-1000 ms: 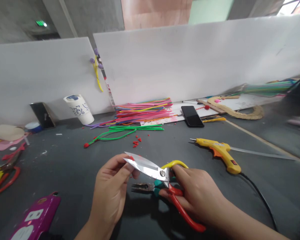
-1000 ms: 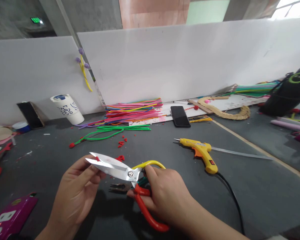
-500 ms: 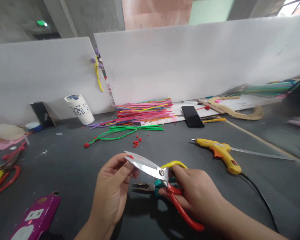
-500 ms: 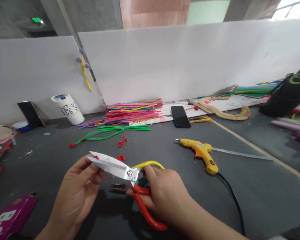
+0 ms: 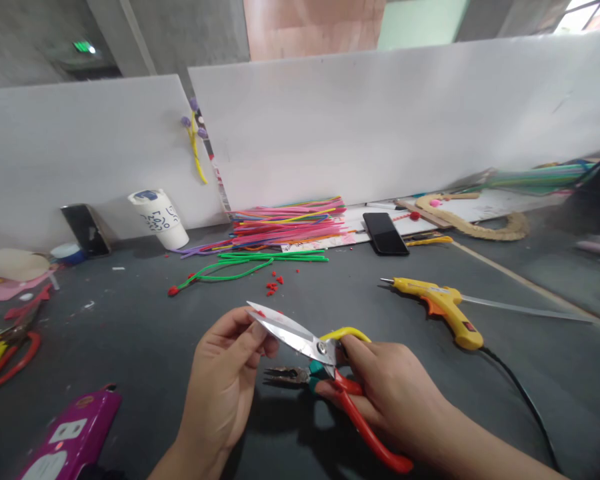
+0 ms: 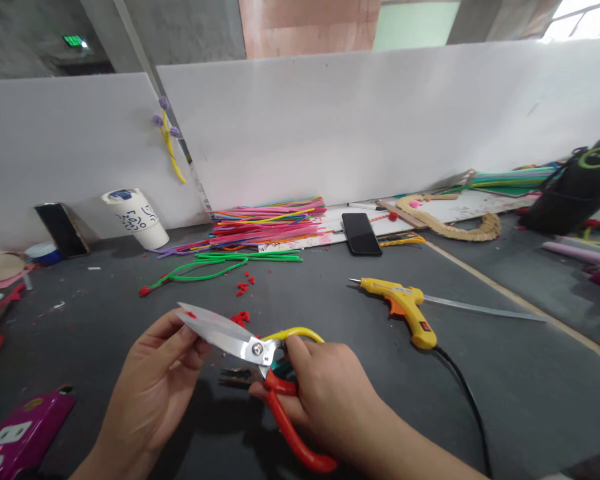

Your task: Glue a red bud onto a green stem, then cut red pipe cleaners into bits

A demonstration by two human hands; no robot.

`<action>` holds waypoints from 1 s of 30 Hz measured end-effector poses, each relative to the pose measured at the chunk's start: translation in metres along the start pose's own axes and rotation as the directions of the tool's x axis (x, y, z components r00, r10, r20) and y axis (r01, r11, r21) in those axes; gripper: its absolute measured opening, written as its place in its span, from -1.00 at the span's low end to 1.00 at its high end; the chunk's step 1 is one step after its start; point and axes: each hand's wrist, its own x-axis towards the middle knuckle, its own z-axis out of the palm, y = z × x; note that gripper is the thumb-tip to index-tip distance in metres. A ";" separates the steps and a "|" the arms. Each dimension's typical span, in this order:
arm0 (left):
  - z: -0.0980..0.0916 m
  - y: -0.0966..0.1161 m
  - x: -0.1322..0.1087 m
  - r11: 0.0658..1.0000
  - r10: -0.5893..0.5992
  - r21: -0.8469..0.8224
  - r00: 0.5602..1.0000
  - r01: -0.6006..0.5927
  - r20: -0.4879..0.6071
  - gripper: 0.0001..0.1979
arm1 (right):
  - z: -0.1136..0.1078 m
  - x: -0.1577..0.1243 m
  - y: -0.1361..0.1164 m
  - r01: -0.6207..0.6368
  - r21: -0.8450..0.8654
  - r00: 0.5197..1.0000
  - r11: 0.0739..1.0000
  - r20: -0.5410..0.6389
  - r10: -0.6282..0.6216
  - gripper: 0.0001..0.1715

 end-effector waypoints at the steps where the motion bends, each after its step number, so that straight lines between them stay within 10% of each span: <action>1: 0.000 0.000 0.000 1.000 -0.003 0.002 1.000 0.003 -0.005 -0.98 | 0.000 0.000 0.000 0.002 0.003 1.000 1.000 0.001 -0.002 -0.56; 19: 0.001 0.004 0.003 0.998 -0.045 0.047 0.999 0.045 -0.004 -0.98 | -0.006 0.003 0.002 -0.136 0.166 0.990 0.977 0.053 0.129 -0.60; 27: 0.006 -0.005 -0.003 0.915 -0.352 0.287 0.909 0.284 0.223 -0.92 | -0.020 0.020 -0.005 -0.419 0.816 0.907 0.398 0.354 0.229 -0.85; 30: 0.009 -0.010 -0.005 0.878 -0.412 0.357 0.882 0.318 0.229 -0.90 | -0.022 0.024 -0.008 -0.424 0.841 0.905 0.336 0.382 0.187 -0.93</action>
